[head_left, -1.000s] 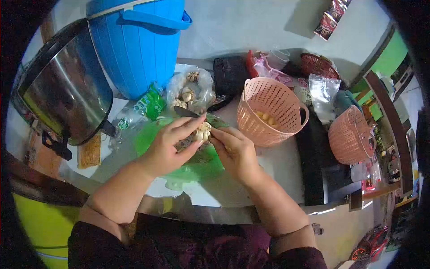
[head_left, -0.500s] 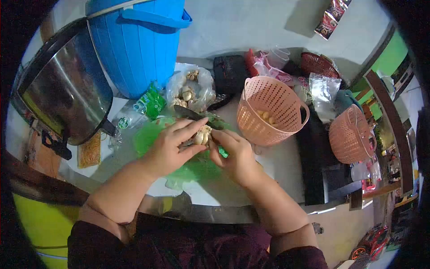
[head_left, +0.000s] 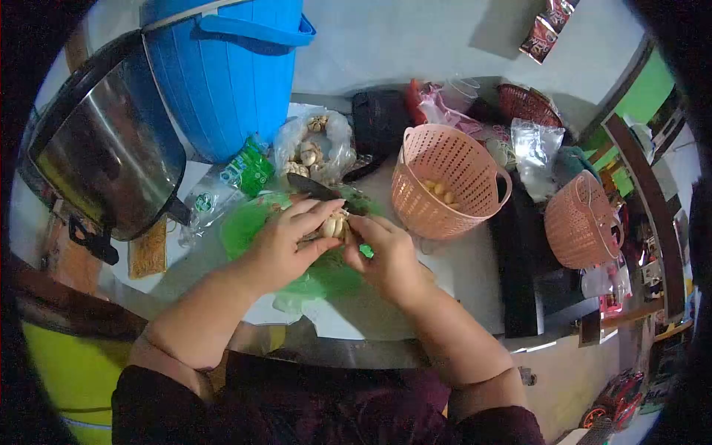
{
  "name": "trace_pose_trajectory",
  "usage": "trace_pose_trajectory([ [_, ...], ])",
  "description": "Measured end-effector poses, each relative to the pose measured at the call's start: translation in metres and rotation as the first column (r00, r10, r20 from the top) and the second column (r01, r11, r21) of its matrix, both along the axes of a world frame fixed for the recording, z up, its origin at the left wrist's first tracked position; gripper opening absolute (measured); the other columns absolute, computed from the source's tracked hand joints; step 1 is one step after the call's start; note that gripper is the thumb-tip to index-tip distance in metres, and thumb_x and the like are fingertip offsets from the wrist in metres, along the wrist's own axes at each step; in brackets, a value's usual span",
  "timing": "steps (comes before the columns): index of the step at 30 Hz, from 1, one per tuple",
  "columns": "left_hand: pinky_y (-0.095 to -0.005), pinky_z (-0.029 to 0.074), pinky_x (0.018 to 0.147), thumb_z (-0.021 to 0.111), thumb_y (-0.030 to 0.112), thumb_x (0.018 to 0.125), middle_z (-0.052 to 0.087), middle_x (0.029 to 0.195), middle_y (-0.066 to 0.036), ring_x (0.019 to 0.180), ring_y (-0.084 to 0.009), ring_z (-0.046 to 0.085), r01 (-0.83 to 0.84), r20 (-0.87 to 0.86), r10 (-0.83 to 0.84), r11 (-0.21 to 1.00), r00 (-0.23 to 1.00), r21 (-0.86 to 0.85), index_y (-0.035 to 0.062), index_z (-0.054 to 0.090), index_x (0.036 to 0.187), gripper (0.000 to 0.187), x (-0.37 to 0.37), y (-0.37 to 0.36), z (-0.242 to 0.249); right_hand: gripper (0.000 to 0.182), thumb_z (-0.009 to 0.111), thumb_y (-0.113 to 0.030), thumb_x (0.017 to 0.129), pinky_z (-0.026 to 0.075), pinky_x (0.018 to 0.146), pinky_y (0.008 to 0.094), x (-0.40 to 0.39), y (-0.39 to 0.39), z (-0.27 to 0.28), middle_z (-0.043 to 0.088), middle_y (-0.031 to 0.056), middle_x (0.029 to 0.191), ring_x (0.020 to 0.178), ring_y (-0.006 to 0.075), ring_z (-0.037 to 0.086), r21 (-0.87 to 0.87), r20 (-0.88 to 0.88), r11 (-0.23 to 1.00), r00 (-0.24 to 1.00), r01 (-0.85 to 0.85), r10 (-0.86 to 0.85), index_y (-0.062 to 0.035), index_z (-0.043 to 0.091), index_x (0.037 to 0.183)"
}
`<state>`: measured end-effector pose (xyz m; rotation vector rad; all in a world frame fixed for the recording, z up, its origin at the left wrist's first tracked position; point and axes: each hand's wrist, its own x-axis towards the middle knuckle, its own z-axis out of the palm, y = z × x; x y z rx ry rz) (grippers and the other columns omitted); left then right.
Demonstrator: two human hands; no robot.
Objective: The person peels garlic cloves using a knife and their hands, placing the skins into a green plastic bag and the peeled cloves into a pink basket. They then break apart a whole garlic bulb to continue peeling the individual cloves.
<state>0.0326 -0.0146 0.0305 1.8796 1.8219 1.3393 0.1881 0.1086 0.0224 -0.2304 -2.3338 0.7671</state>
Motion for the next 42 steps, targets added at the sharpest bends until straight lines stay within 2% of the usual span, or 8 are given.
trace_pose_trajectory([
  [3,-0.0359,0.046,0.083,0.068,0.012,0.084,0.059,0.107,-0.016,0.095,-0.0284,0.059,-0.013,0.009,0.013,0.998,1.000,0.058,0.0018,0.051,0.130,0.050,-0.001,0.004,-0.003,0.032,0.069,-0.005,0.077,0.052,0.071,0.0382,-0.003,0.005,0.001,0.063,0.0189,0.088,0.079,0.0339,0.064,-0.018,-0.054,1.000,0.998,-0.023,0.022,0.0011,0.060,0.107],
  [7,-0.0297,0.042,0.093,0.064,0.010,0.089,0.059,0.114,-0.009,0.104,-0.0158,0.054,0.032,0.411,-0.011,0.999,0.912,-0.043,0.0025,0.049,0.135,0.049,-0.003,0.005,-0.008,0.047,0.068,-0.008,0.081,0.050,0.075,0.0367,-0.005,0.005,0.000,0.060,0.0170,0.090,0.081,0.0307,0.062,-0.289,-0.100,0.954,0.994,-0.077,0.050,0.0006,0.054,0.125],
  [14,-0.0238,0.046,0.078,0.065,0.014,0.090,0.063,0.100,-0.002,0.091,-0.0065,0.055,0.120,0.353,-0.074,0.987,0.933,-0.111,-0.0011,0.058,0.122,0.036,-0.011,0.008,-0.027,0.060,0.073,-0.014,0.079,0.049,0.078,0.0385,-0.005,0.007,0.011,0.055,0.0170,0.101,0.088,0.0328,0.059,0.163,-0.025,0.979,0.991,-0.126,0.132,-0.0035,0.047,0.133],
  [23,-0.0235,0.043,0.075,0.061,0.028,0.094,0.062,0.089,0.000,0.084,-0.0061,0.052,0.186,0.637,-0.070,0.975,0.768,-0.118,-0.0011,0.065,0.101,0.030,-0.003,0.005,-0.015,0.055,0.073,-0.016,0.079,0.050,0.072,0.0415,-0.003,0.002,0.010,0.058,0.0164,0.095,0.084,0.0355,0.060,0.000,0.063,0.993,0.991,-0.122,0.122,-0.0028,0.050,0.126],
  [35,-0.0276,0.046,0.071,0.048,0.027,0.099,0.062,0.083,-0.006,0.077,-0.0125,0.056,-0.045,0.403,0.085,0.993,0.911,-0.107,-0.0009,0.057,0.101,0.029,0.020,-0.005,-0.001,0.056,0.071,-0.017,0.078,0.051,0.073,0.0415,-0.001,-0.005,0.005,0.058,0.0175,0.095,0.087,0.0354,0.059,0.240,0.069,0.967,0.995,-0.089,0.075,0.0031,0.047,0.125],
  [36,-0.0315,0.044,0.094,0.049,0.027,0.099,0.060,0.114,-0.013,0.106,-0.0184,0.056,0.027,0.507,0.162,0.938,0.847,-0.345,-0.0044,0.050,0.125,0.040,0.017,-0.006,0.004,0.056,0.072,-0.016,0.077,0.050,0.070,0.0410,-0.002,-0.007,0.007,0.057,0.0166,0.093,0.083,0.0343,0.059,0.250,0.047,0.965,0.996,-0.085,0.076,0.0030,0.048,0.124],
  [39,-0.0316,0.047,0.078,0.042,0.026,0.101,0.063,0.093,-0.011,0.085,-0.0187,0.060,-0.115,0.391,0.136,0.990,0.910,-0.077,-0.0013,0.055,0.113,0.033,0.025,-0.003,-0.012,0.055,0.074,-0.013,0.074,0.049,0.065,0.0397,-0.003,-0.010,0.011,0.056,0.0142,0.089,0.076,0.0317,0.059,0.291,-0.003,0.953,0.997,-0.078,0.082,0.0029,0.051,0.121],
  [42,-0.0330,0.047,0.081,0.038,0.026,0.102,0.062,0.097,-0.012,0.089,-0.0204,0.060,-0.121,0.354,0.121,0.992,0.927,-0.022,-0.0012,0.054,0.116,0.034,0.026,-0.004,-0.015,0.056,0.074,-0.013,0.073,0.049,0.064,0.0386,-0.005,-0.011,0.011,0.055,0.0125,0.088,0.077,0.0298,0.058,0.361,-0.023,0.928,0.994,-0.091,0.107,0.0046,0.050,0.121],
])
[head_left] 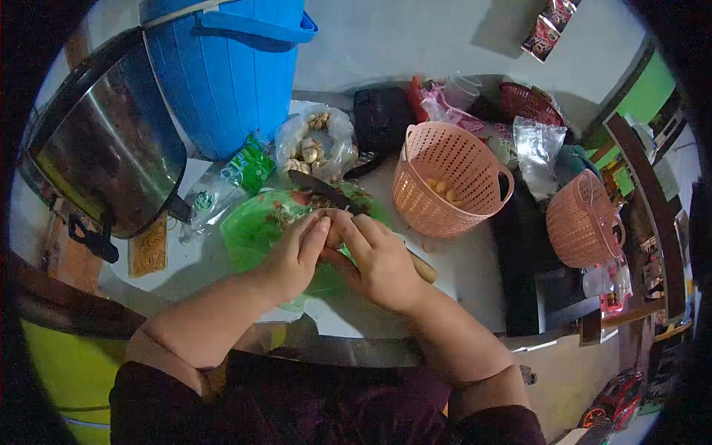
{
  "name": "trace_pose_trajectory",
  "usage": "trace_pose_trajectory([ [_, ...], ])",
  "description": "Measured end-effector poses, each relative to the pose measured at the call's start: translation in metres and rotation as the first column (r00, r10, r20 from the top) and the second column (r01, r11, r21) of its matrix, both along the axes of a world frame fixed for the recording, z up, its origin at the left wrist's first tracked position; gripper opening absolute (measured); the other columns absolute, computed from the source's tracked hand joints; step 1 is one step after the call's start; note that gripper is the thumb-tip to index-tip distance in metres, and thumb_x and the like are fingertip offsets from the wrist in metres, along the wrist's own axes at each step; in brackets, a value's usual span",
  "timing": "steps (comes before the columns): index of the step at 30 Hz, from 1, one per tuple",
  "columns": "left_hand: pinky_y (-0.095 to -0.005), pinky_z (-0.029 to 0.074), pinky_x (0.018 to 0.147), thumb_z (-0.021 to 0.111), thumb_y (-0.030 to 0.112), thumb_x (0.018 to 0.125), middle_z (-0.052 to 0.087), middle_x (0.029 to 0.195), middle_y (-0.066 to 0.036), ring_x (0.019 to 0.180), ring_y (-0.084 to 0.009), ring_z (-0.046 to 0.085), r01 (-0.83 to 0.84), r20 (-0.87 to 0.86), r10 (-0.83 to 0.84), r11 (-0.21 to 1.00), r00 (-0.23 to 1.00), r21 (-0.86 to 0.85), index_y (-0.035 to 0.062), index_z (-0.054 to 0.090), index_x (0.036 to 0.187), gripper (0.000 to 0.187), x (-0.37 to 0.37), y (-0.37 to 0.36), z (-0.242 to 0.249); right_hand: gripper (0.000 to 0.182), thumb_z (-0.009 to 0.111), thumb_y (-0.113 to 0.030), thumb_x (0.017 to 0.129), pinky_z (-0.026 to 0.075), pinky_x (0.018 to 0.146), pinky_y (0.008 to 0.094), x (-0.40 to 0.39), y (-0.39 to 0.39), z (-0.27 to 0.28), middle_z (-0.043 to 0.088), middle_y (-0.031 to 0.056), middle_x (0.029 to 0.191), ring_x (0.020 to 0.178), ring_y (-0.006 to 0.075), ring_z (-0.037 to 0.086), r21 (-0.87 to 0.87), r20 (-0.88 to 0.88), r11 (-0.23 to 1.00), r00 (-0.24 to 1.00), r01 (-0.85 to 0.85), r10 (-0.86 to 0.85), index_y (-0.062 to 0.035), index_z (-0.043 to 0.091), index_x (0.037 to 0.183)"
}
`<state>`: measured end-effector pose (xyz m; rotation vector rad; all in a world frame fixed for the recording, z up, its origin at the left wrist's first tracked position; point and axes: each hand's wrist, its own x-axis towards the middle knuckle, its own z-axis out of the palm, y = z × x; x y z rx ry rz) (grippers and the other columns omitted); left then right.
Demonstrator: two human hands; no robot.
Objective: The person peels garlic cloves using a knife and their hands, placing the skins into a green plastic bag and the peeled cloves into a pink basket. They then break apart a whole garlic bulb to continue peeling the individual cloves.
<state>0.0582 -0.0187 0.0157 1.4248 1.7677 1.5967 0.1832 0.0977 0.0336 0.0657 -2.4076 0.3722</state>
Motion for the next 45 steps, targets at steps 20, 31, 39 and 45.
trace_pose_trajectory([
  [20,-0.0350,0.046,0.081,0.034,0.027,0.101,0.062,0.095,-0.014,0.087,-0.0222,0.059,0.030,0.027,-0.027,0.994,0.999,-0.106,-0.0021,0.053,0.113,0.036,-0.004,-0.003,0.003,0.054,0.069,-0.015,0.078,0.050,0.076,0.0417,0.003,0.002,-0.002,0.057,0.0180,0.100,0.086,0.0350,0.058,-0.041,0.062,0.999,0.997,-0.033,0.036,0.0059,0.047,0.123],
  [31,-0.0340,0.046,0.083,0.034,0.025,0.102,0.061,0.096,-0.012,0.091,-0.0198,0.059,0.123,0.148,-0.102,0.983,0.984,-0.138,-0.0024,0.053,0.111,0.035,-0.007,0.001,0.004,0.051,0.070,-0.016,0.080,0.049,0.071,0.0419,0.002,0.005,0.003,0.056,0.0172,0.091,0.080,0.0343,0.057,-0.121,0.070,0.991,0.995,-0.056,0.065,0.0072,0.049,0.121],
  [39,-0.0336,0.044,0.084,0.036,0.030,0.102,0.061,0.093,-0.011,0.088,-0.0181,0.057,0.093,0.117,-0.080,0.990,0.990,-0.106,-0.0015,0.055,0.110,0.037,-0.008,0.000,0.002,0.029,0.059,0.003,0.082,0.048,0.068,0.0395,0.004,0.010,0.005,0.054,0.0167,0.087,0.078,0.0337,0.057,-0.385,-0.015,0.918,0.995,-0.097,0.099,-0.0008,0.058,0.110],
  [45,-0.0288,0.044,0.087,0.044,0.029,0.101,0.062,0.103,-0.009,0.095,-0.0154,0.058,0.027,0.169,-0.023,0.999,0.985,-0.017,0.0009,0.055,0.120,0.035,-0.024,0.019,-0.020,0.033,0.060,0.005,0.080,0.047,0.070,0.0385,-0.011,0.017,-0.024,0.054,0.0151,0.090,0.082,0.0339,0.056,-0.368,-0.087,0.930,0.996,-0.016,-0.017,-0.0029,0.058,0.113],
])
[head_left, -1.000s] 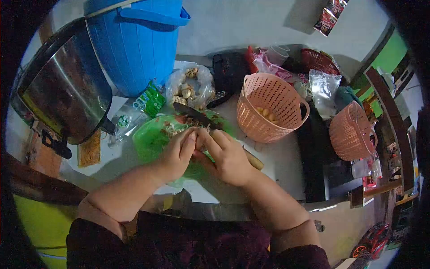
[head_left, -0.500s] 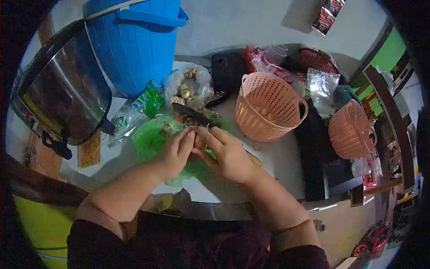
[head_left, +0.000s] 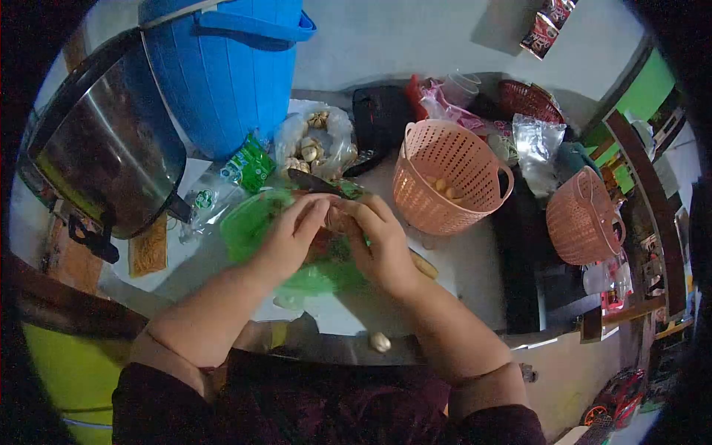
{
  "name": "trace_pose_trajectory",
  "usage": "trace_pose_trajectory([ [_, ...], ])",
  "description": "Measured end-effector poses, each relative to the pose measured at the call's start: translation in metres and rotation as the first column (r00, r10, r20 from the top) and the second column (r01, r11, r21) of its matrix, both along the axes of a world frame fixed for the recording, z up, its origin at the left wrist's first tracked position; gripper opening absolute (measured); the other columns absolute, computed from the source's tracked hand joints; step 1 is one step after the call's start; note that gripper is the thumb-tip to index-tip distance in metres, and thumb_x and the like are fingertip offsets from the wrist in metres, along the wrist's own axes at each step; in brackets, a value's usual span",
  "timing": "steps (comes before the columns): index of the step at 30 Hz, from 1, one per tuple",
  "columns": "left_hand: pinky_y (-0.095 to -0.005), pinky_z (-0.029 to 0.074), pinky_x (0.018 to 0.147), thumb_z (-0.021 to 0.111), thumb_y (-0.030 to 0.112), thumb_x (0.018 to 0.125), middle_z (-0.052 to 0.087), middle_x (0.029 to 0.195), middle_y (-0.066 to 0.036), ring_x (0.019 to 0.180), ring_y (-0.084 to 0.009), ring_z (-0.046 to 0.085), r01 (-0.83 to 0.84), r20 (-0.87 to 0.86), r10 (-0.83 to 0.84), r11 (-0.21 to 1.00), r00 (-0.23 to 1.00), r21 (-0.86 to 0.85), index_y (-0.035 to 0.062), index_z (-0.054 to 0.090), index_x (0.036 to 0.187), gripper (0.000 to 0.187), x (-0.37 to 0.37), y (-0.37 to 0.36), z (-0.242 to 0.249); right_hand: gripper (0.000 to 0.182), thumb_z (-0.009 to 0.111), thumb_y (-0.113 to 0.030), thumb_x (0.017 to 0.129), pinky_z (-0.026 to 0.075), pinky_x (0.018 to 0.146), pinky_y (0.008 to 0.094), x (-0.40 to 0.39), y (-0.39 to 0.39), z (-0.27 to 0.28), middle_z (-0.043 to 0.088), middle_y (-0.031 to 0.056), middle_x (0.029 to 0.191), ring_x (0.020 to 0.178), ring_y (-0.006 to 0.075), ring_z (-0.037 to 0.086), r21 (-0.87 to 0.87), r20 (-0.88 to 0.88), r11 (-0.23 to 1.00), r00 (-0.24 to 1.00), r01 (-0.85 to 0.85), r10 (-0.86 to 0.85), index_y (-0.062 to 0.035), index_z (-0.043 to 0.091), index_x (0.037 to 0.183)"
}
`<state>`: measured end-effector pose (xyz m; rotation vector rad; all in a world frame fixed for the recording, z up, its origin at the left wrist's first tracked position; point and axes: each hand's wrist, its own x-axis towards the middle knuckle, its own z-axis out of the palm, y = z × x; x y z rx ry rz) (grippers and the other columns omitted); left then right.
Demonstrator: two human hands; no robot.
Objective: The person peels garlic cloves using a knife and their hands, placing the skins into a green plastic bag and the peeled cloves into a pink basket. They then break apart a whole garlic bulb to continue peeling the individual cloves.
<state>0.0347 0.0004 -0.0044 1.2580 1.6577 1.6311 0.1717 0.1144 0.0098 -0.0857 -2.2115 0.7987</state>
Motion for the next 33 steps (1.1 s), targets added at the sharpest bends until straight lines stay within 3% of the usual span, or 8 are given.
trace_pose_trajectory([
  [5,-0.0281,0.049,0.083,0.056,0.018,0.096,0.059,0.117,-0.011,0.099,-0.0118,0.057,0.043,0.032,-0.041,0.997,0.999,-0.056,0.0031,0.045,0.136,0.044,-0.014,-0.002,0.008,0.030,0.059,0.003,0.084,0.046,0.069,0.0360,0.001,0.011,-0.002,0.054,0.0147,0.087,0.078,0.0307,0.056,-0.078,0.043,0.988,0.991,0.131,-0.128,-0.0033,0.061,0.113],
  [9,-0.0278,0.049,0.081,0.062,0.015,0.092,0.061,0.114,-0.010,0.095,-0.0122,0.058,-0.016,-0.139,0.006,0.997,0.990,-0.069,0.0051,0.043,0.138,0.051,-0.017,0.000,0.004,0.025,0.058,0.003,0.086,0.047,0.067,0.0323,0.000,0.014,-0.004,0.057,0.0130,0.088,0.077,0.0263,0.057,-0.083,0.061,0.976,0.979,0.200,-0.196,-0.0037,0.064,0.109],
  [14,-0.0267,0.048,0.077,0.062,0.010,0.090,0.063,0.106,-0.010,0.089,-0.0116,0.057,-0.011,-0.133,-0.001,0.996,0.991,-0.089,0.0065,0.048,0.135,0.047,-0.014,0.000,0.003,0.023,0.061,0.002,0.085,0.047,0.063,0.0307,-0.002,0.014,-0.004,0.057,0.0111,0.087,0.073,0.0230,0.056,-0.072,0.020,0.978,0.981,0.196,-0.195,-0.0041,0.065,0.107],
  [18,-0.0271,0.046,0.087,0.057,0.007,0.092,0.059,0.119,-0.005,0.103,-0.0108,0.055,0.070,-0.099,-0.083,0.989,0.992,-0.132,0.0091,0.050,0.134,0.043,-0.019,0.001,0.002,0.024,0.059,0.003,0.084,0.047,0.074,0.0364,0.000,0.015,-0.005,0.055,0.0174,0.091,0.083,0.0335,0.057,-0.105,0.057,0.983,0.987,0.152,-0.147,-0.0020,0.063,0.108],
  [24,-0.0243,0.047,0.078,0.057,0.007,0.092,0.062,0.108,-0.001,0.086,-0.0074,0.054,0.045,-0.129,-0.082,0.962,0.988,-0.271,0.0096,0.052,0.132,0.041,-0.018,0.000,0.008,0.023,0.059,0.003,0.084,0.047,0.074,0.0373,0.000,0.012,-0.001,0.055,0.0172,0.090,0.083,0.0334,0.058,-0.088,0.072,0.987,0.989,0.134,-0.128,-0.0012,0.063,0.107],
  [27,-0.0239,0.047,0.069,0.061,0.010,0.090,0.064,0.098,-0.006,0.077,-0.0073,0.054,0.011,-0.187,-0.038,0.990,0.982,-0.140,0.0052,0.056,0.126,0.036,-0.016,0.000,0.005,0.023,0.060,0.002,0.084,0.048,0.074,0.0378,0.000,0.013,-0.002,0.056,0.0175,0.091,0.083,0.0338,0.058,-0.077,0.059,0.989,0.991,0.128,-0.124,-0.0002,0.063,0.107],
  [30,-0.0234,0.046,0.082,0.056,0.008,0.093,0.061,0.108,-0.001,0.092,-0.0067,0.055,0.049,-0.018,-0.052,0.989,0.998,-0.137,0.0066,0.053,0.130,0.037,-0.015,0.001,0.007,0.023,0.063,-0.001,0.084,0.048,0.075,0.0378,-0.001,0.012,-0.004,0.058,0.0183,0.094,0.085,0.0347,0.059,-0.089,0.066,0.988,0.991,0.124,-0.118,0.0010,0.063,0.107],
  [33,-0.0245,0.045,0.087,0.055,0.008,0.094,0.061,0.112,-0.003,0.099,-0.0081,0.055,0.079,0.004,-0.079,0.986,0.997,-0.150,0.0039,0.053,0.129,0.036,-0.016,0.000,0.010,0.029,0.067,-0.006,0.083,0.049,0.076,0.0379,-0.001,0.009,-0.001,0.059,0.0193,0.098,0.087,0.0353,0.060,-0.059,0.071,0.993,0.993,0.101,-0.097,0.0018,0.061,0.109],
])
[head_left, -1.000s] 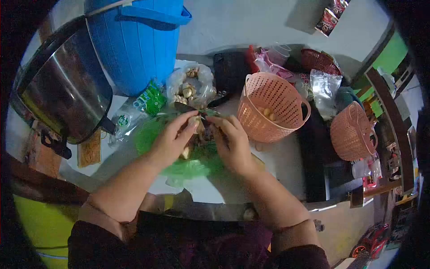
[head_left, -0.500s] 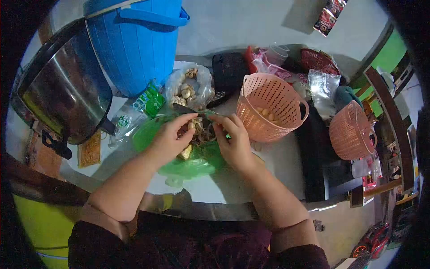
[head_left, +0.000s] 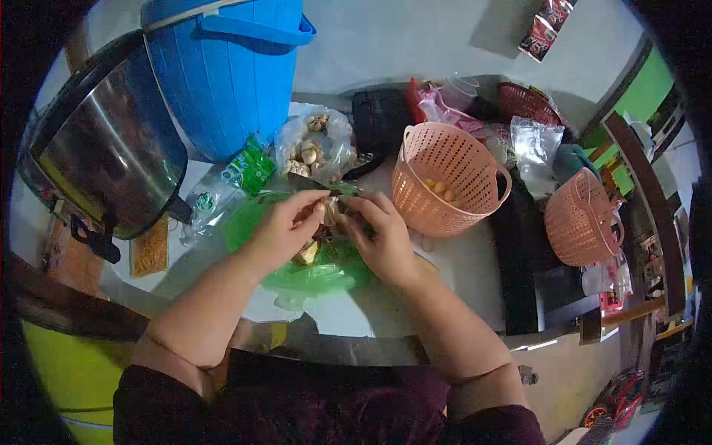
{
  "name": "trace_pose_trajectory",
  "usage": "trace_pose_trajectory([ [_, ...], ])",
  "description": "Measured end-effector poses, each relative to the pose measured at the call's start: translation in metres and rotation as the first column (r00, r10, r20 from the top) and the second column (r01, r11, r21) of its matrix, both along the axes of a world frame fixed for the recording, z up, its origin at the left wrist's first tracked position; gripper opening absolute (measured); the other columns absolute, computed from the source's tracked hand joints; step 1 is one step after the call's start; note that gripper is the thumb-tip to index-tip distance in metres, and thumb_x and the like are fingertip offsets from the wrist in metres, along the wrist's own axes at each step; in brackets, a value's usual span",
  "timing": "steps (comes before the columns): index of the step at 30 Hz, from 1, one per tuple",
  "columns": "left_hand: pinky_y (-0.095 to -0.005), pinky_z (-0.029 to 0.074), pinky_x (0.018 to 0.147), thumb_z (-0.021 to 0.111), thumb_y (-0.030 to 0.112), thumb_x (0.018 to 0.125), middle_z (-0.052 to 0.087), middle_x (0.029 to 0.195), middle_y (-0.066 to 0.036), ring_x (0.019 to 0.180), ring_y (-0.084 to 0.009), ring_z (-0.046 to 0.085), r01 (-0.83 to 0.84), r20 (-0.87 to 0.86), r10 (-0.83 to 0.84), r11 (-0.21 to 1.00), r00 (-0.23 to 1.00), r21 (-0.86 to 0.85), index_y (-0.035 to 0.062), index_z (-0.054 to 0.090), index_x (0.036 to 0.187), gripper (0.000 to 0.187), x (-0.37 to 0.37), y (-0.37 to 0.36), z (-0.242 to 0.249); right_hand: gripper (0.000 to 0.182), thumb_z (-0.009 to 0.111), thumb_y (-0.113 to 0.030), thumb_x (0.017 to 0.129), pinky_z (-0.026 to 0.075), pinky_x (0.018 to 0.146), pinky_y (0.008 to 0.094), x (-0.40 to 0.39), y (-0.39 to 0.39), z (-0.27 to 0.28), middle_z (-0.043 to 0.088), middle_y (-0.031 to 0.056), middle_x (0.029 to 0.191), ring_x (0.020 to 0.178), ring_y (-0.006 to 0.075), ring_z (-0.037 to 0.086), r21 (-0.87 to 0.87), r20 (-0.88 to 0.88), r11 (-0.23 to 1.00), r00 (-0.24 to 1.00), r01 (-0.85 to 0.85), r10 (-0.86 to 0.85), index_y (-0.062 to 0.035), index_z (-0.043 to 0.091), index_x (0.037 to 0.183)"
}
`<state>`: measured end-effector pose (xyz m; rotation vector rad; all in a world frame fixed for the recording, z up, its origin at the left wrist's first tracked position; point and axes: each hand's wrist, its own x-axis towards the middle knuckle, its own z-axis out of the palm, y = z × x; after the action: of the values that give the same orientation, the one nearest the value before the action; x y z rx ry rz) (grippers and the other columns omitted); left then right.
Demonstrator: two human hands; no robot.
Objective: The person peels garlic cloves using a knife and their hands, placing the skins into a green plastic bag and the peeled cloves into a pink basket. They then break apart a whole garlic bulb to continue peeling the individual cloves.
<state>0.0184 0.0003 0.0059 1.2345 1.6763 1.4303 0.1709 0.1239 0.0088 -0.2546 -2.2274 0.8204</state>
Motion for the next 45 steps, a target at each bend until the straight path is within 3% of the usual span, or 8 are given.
trace_pose_trajectory([
  [11,-0.0226,0.046,0.080,0.056,0.008,0.094,0.062,0.106,0.000,0.091,-0.0066,0.055,0.065,0.234,-0.111,0.978,0.966,0.197,0.0020,0.057,0.122,0.029,0.010,0.002,0.000,0.036,0.070,-0.009,0.081,0.050,0.075,0.0391,0.001,-0.002,-0.002,0.062,0.0208,0.098,0.088,0.0360,0.063,-0.086,0.009,0.996,1.000,-0.015,0.016,0.0007,0.058,0.114],
  [17,-0.0292,0.046,0.064,0.058,0.015,0.094,0.061,0.087,-0.005,0.078,-0.0097,0.058,0.097,-0.102,-0.095,0.995,0.990,0.015,-0.0008,0.056,0.105,0.019,0.005,-0.001,-0.005,0.036,0.066,-0.008,0.083,0.050,0.078,0.0402,0.004,-0.005,-0.002,0.062,0.0228,0.102,0.092,0.0381,0.062,-0.037,0.029,0.999,1.000,0.008,-0.007,0.0004,0.053,0.115],
  [20,-0.0342,0.042,0.061,0.055,0.017,0.095,0.057,0.078,-0.013,0.072,-0.0191,0.058,0.106,-0.306,-0.062,0.986,0.950,0.129,-0.0007,0.054,0.098,0.018,0.010,-0.002,0.003,0.035,0.062,-0.008,0.086,0.049,0.079,0.0416,0.004,-0.012,0.003,0.061,0.0234,0.100,0.092,0.0402,0.061,-0.146,0.071,0.989,0.997,-0.025,0.036,0.0014,0.048,0.117],
  [26,-0.0448,0.042,0.066,0.046,0.015,0.096,0.057,0.078,-0.020,0.074,-0.0400,0.056,-0.002,-0.573,0.171,0.959,0.802,0.283,-0.0005,0.051,0.088,0.018,0.025,-0.007,0.007,0.026,0.056,-0.006,0.089,0.048,0.075,0.0426,0.000,-0.020,0.001,0.059,0.0229,0.097,0.088,0.0396,0.060,0.077,0.026,0.994,0.997,-0.074,0.072,0.0015,0.048,0.113],
  [29,-0.0472,0.042,0.066,0.046,0.016,0.095,0.057,0.079,-0.021,0.075,-0.0407,0.056,-0.038,-0.586,0.235,0.943,0.775,0.329,-0.0004,0.052,0.088,0.019,0.029,-0.006,0.005,0.022,0.054,-0.005,0.091,0.049,0.071,0.0399,0.000,-0.024,-0.002,0.060,0.0229,0.095,0.083,0.0374,0.062,0.060,0.056,0.998,0.998,-0.025,0.022,0.0010,0.048,0.111],
  [35,-0.0449,0.043,0.068,0.044,0.016,0.098,0.059,0.086,-0.021,0.078,-0.0386,0.057,-0.079,-0.526,0.133,0.989,0.840,0.123,-0.0029,0.055,0.099,0.021,0.033,-0.010,0.009,0.020,0.051,-0.006,0.093,0.049,0.066,0.0392,-0.008,-0.032,-0.011,0.062,0.0215,0.086,0.075,0.0375,0.063,-0.039,-0.006,0.999,1.000,0.021,-0.022,0.0000,0.046,0.111],
  [40,-0.0472,0.044,0.063,0.042,0.023,0.099,0.060,0.075,-0.020,0.072,-0.0400,0.058,-0.133,-0.502,0.294,0.934,0.813,0.331,-0.0002,0.055,0.092,0.028,0.035,-0.004,-0.003,0.019,0.049,-0.007,0.095,0.049,0.067,0.0385,-0.008,-0.038,-0.007,0.061,0.0220,0.085,0.075,0.0378,0.063,-0.081,0.007,0.996,0.999,0.039,-0.038,0.0003,0.045,0.112],
  [45,-0.0449,0.045,0.065,0.038,0.024,0.100,0.061,0.079,-0.021,0.075,-0.0394,0.059,-0.156,-0.381,0.224,0.967,0.897,0.201,-0.0012,0.056,0.095,0.031,0.034,-0.006,-0.004,0.018,0.045,-0.011,0.099,0.048,0.067,0.0351,-0.009,-0.040,-0.004,0.062,0.0181,0.084,0.073,0.0281,0.062,-0.269,0.021,0.963,1.000,0.000,0.005,0.0006,0.046,0.112],
])
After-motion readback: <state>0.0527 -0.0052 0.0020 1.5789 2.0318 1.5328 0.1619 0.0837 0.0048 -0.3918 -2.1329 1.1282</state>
